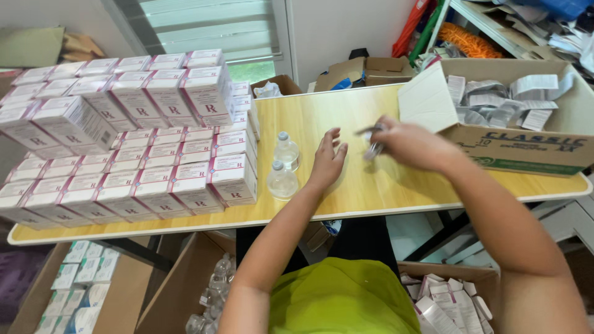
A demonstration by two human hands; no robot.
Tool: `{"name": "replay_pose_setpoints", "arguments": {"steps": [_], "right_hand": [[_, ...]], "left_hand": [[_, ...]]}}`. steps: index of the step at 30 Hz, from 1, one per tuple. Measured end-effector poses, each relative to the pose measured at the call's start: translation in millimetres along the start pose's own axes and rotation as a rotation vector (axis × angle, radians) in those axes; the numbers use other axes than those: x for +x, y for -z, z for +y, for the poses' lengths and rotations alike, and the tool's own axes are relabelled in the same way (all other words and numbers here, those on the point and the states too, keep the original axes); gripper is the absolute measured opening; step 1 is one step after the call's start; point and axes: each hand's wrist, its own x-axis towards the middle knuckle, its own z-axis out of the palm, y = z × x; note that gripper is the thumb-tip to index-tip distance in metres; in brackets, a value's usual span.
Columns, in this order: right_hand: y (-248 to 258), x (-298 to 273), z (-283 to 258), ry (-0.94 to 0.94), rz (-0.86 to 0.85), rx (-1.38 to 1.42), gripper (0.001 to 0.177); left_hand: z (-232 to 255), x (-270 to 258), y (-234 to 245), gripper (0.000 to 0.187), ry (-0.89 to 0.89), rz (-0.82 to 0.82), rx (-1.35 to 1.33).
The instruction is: The person repeatedly picks small clear plastic bottles from a cardboard box, places them into white and pink product boxes, folds the flaps to close the boxes, and stacks the completed boxes on a table. The person also gathers and stacks empty box flaps and inserts.
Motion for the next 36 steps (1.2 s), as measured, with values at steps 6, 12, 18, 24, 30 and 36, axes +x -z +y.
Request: {"name": "replay_pose_setpoints", "arguments": {"steps": [6,12,18,24,30,36], "right_hand": [[-39.4,3.3,-16.5,-0.189,-0.249,-0.229,0.060],[-23.4,-14.5,-14.2,-0.170,-0.260,-0.136,0.089],[-8.5,-18.9,-15.6,-0.112,-0.157,0.058,0.076],[-15.8,-14.7,-8.8,-0.077,-0.123,0.334,0.069],[-21.0,-18.4,-3.7,0.077,-0.001,0.141,0.077],[-35.4,-13.8,-6.9,0.153,-0.030,0.167,0.079]], "left_hand": [[-37.6,-1.7,-0.5,0.051,0.019,-0.005,0.055],[-17.0,-15.1,-2.8,0.055,-0.151,-0.044,0.218],[22.2,-29.0,4.7,0.065,-0.245,-0.129,0.211],[39.7,-36.8,4.5,0.079,-0.253,-0.265,0.197],[23.6,-28.0,2.4,0.066,-0.052,-0.235,0.080],[21.6,-26.6,2.4,0.074,-0.061,-0.263,-0.012]]}}
